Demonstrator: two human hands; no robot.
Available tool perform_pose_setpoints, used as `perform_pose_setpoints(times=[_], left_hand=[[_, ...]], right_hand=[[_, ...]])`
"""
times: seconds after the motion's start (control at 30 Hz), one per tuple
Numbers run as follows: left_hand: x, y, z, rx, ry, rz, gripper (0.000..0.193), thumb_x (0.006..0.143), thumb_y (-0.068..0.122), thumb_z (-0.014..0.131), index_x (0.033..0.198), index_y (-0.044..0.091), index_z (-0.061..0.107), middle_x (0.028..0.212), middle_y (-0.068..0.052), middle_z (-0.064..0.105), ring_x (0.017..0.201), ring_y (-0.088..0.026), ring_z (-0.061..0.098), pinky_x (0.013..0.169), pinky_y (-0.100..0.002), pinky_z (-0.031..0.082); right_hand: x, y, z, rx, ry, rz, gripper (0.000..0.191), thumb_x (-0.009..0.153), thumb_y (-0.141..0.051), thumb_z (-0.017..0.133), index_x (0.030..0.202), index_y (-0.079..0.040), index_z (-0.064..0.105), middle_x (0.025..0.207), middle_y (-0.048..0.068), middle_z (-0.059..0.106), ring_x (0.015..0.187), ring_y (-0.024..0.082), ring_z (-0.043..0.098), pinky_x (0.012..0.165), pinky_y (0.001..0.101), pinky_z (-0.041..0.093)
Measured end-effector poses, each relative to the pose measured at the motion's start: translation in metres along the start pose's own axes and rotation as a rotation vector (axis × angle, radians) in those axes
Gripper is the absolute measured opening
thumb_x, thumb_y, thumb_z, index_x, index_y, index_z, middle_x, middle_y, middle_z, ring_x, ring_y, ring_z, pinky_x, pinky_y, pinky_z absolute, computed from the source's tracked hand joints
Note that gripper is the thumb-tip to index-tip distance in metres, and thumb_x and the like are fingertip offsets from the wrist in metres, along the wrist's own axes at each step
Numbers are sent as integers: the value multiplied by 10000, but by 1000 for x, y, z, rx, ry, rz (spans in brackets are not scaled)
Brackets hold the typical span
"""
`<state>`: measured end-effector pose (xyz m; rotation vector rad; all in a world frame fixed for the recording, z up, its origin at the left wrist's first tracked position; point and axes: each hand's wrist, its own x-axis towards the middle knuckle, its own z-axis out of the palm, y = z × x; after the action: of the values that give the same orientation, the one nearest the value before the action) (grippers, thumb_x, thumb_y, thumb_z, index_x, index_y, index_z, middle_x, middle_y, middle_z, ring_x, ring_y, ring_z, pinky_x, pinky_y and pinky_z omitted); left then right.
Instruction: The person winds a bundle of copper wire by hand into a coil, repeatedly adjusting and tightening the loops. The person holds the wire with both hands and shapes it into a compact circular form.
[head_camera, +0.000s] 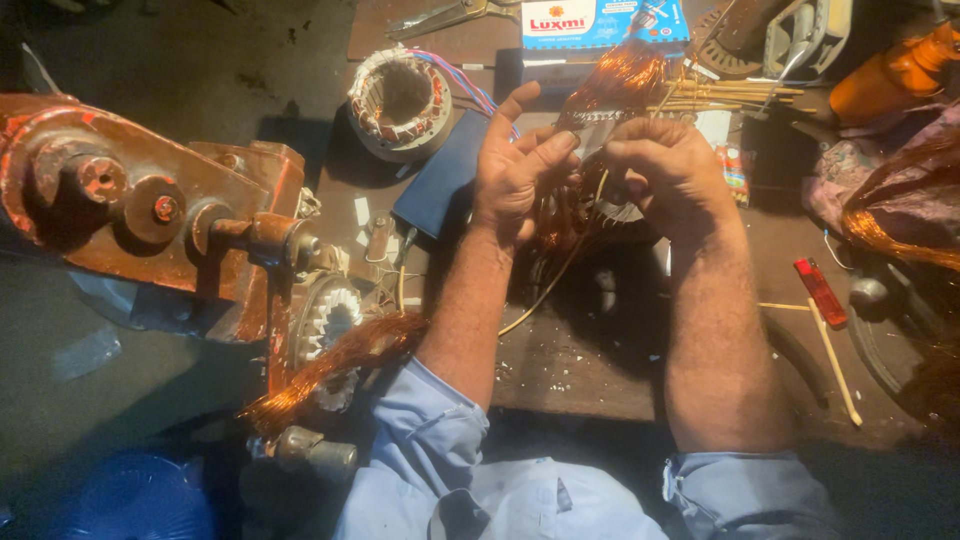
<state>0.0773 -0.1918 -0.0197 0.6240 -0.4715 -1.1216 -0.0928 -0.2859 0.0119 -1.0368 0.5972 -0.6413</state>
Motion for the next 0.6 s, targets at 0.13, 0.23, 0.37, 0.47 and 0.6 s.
perform_pose_setpoints(times=[0.13,0.23,0.37,0.47,0.6], left_hand=[[-2,1,1,43,-18,-6,745,905,-10,744,1536,86,359,1123,-213,710,869,-187,710,737,-322,608],[-2,1,3,19,-31,-6,742,911,-13,737,1539,80,352,1129,-218,705,880,-191,713,756,-321,610],[-1,2,2,39,-7,-5,748,906,-17,739,1542,75,355,1111,-210,696,860,-186,707,743,-322,614],[0,2,1,1,-4,3,746,898,-14,741,1530,80,357,1090,-205,691,834,-186,704,701,-331,613],[1,2,0,-26,7,-1,746,892,-13,750,1527,83,370,1072,-183,678,805,-177,692,663,-329,606]], right_hand=[[0,2,2,8,-14,11,120,894,-24,737,1007,19,739,898,95,741,647,106,627,588,242,521],[0,2,1,2,-23,0,107,904,-19,756,1001,25,746,849,91,721,601,90,603,541,223,491],[1,2,1,-43,-45,6,108,900,-14,766,996,32,743,849,96,734,615,73,594,526,190,437],[0,2,-2,-70,-88,16,80,888,-27,758,944,16,720,820,91,733,643,111,667,561,228,527],[3,3,-5,-66,-99,1,31,902,1,715,932,4,709,836,84,695,667,112,625,613,247,526]])
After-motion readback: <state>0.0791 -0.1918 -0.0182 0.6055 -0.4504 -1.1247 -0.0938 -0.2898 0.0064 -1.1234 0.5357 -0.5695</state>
